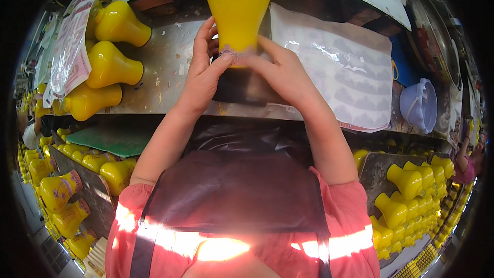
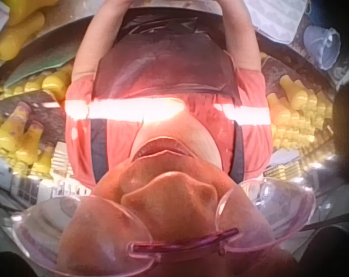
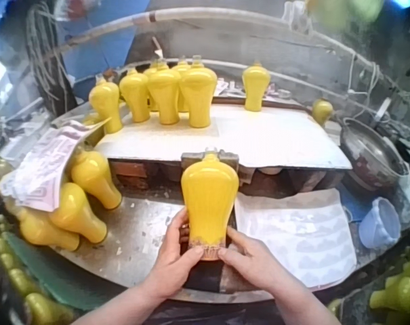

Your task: The person repeatedly picks up yellow plastic bottles, applies a printed label to the body, smooths it, and places the bottle on a nearby table. The person also peels a clear plastic cap cover from the bottle neck and sets it aside. The process is repeated for multiple bottles.

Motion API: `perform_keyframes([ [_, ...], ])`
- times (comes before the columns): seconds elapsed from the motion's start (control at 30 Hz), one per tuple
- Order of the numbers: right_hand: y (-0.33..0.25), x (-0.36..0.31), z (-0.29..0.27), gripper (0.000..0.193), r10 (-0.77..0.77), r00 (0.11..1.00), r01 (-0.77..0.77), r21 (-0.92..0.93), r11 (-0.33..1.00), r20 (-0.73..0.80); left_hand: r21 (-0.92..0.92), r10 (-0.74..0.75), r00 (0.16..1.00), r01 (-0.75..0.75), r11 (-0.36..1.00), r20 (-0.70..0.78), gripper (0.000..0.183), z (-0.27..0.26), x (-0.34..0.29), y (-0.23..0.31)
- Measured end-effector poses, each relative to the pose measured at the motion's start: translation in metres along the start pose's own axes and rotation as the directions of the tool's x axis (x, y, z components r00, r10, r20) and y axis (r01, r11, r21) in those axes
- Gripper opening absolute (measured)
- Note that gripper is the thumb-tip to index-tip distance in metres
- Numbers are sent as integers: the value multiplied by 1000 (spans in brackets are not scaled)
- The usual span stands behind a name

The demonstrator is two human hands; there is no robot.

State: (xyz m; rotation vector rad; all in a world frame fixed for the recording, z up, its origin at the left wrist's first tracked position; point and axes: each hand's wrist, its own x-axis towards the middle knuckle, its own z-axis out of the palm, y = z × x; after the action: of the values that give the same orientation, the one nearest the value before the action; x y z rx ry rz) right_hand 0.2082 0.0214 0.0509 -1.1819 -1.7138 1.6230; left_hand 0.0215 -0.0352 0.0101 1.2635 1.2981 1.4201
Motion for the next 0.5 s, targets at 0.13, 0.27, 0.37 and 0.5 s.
perform_keyframes([
  [0.13,1,-1,0,54,12,1000,-12,69,998,0,-14,-6,999,5,1000,-38,71,-1,-1,0],
  [0.27,-2,-3,0,54,5,1000,-4,47,999,-11,50,2,998,1,999,-63,69,-1,-2,3],
  [0.37,-6,-5,0,57,32,999,-32,26,999,27,47,-6,996,10,999,-89,71,3,-2,7],
  [0.5,-7,-6,2,59,23,999,-24,18,1000,37,171,33,990,-10,985,-134,75,11,1,10],
])
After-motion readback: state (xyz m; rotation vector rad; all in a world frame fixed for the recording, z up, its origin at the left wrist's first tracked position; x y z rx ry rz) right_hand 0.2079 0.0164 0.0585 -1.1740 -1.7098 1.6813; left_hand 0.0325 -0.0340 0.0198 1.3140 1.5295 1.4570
